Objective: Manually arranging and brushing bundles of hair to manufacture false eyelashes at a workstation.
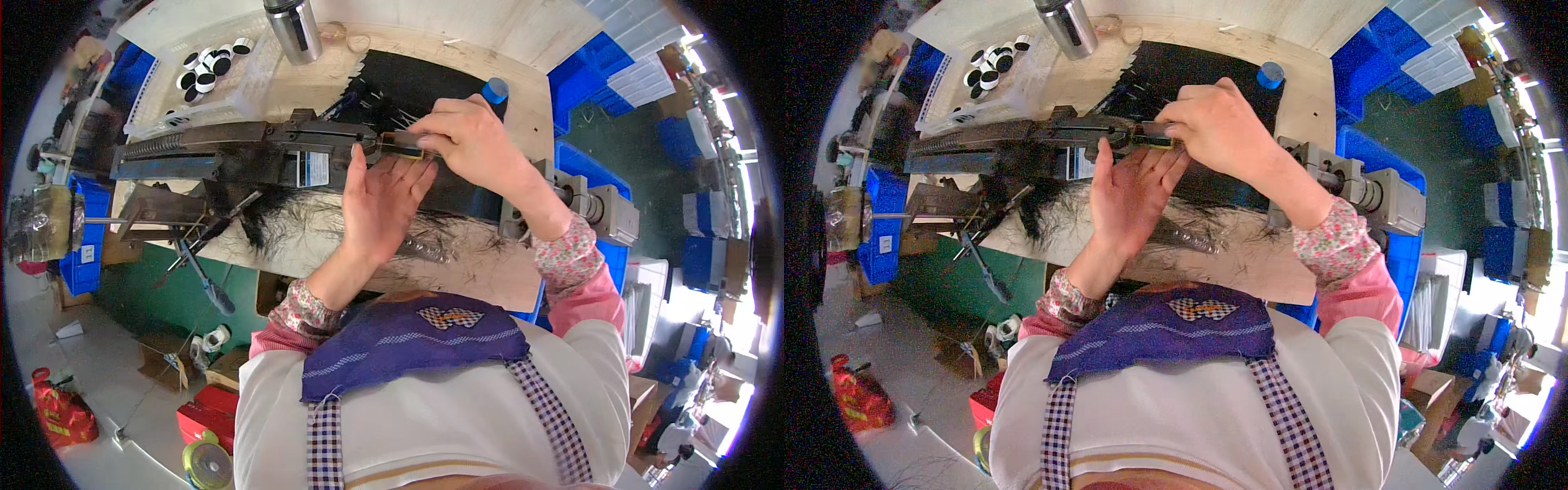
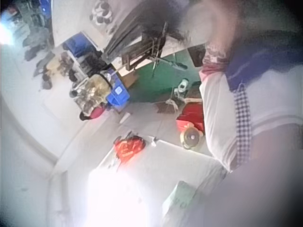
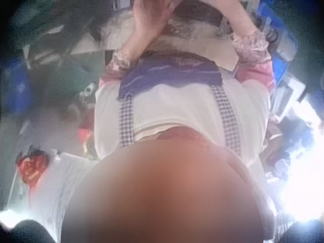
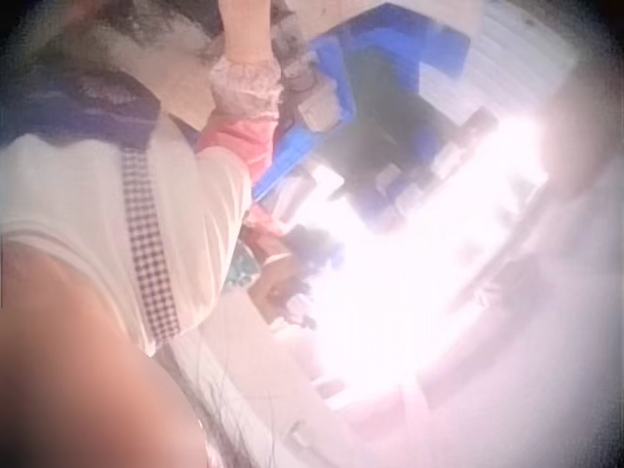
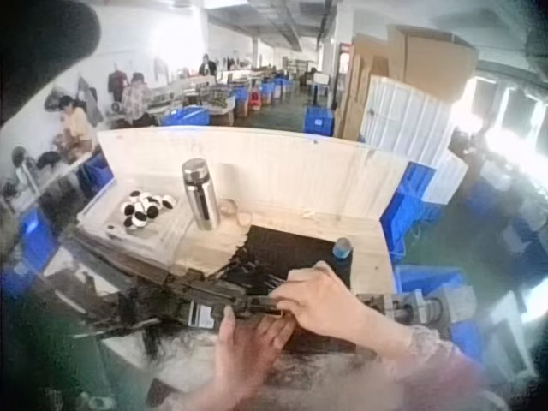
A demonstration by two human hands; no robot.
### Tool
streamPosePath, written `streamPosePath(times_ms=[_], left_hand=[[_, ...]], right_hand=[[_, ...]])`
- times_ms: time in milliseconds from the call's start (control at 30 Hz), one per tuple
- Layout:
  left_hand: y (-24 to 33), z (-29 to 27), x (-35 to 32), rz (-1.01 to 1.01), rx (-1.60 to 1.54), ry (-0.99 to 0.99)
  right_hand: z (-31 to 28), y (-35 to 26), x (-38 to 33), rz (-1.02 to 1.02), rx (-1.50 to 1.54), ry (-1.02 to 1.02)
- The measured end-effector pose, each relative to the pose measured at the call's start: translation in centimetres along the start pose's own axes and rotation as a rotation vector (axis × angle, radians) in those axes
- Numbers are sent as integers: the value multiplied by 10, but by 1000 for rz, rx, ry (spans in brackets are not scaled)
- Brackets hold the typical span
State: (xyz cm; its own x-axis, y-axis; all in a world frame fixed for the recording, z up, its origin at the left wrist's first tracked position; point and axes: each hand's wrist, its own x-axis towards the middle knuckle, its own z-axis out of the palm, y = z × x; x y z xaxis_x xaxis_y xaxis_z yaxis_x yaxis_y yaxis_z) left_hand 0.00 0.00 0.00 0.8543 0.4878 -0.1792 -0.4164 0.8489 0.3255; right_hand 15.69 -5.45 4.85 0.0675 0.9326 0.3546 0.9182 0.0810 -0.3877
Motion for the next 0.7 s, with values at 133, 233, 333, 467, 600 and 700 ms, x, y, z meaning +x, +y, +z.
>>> streamPosePath(times_ms=[133, 233, 333, 467, 600, 700], left_hand=[[-1, -1, 1, -7, -6, -41], [-2, 0, 0, -25, -53, -35], [2, -3, 2, -37, -67, -82], [7, -8, -4, -39, -66, -126], [10, -5, -4, -1, 2, -43], [14, 0, -7, -29, 39, 74]], right_hand=[[-2, -3, -7, -20, -117, 11], [-7, -2, -8, -22, -144, 4], [-10, -22, -6, 1, -29, 86], [-14, -40, -10, 185, -106, 27], [-2, -48, -13, 152, -319, -101], [4, -54, -13, 60, -349, -113]])
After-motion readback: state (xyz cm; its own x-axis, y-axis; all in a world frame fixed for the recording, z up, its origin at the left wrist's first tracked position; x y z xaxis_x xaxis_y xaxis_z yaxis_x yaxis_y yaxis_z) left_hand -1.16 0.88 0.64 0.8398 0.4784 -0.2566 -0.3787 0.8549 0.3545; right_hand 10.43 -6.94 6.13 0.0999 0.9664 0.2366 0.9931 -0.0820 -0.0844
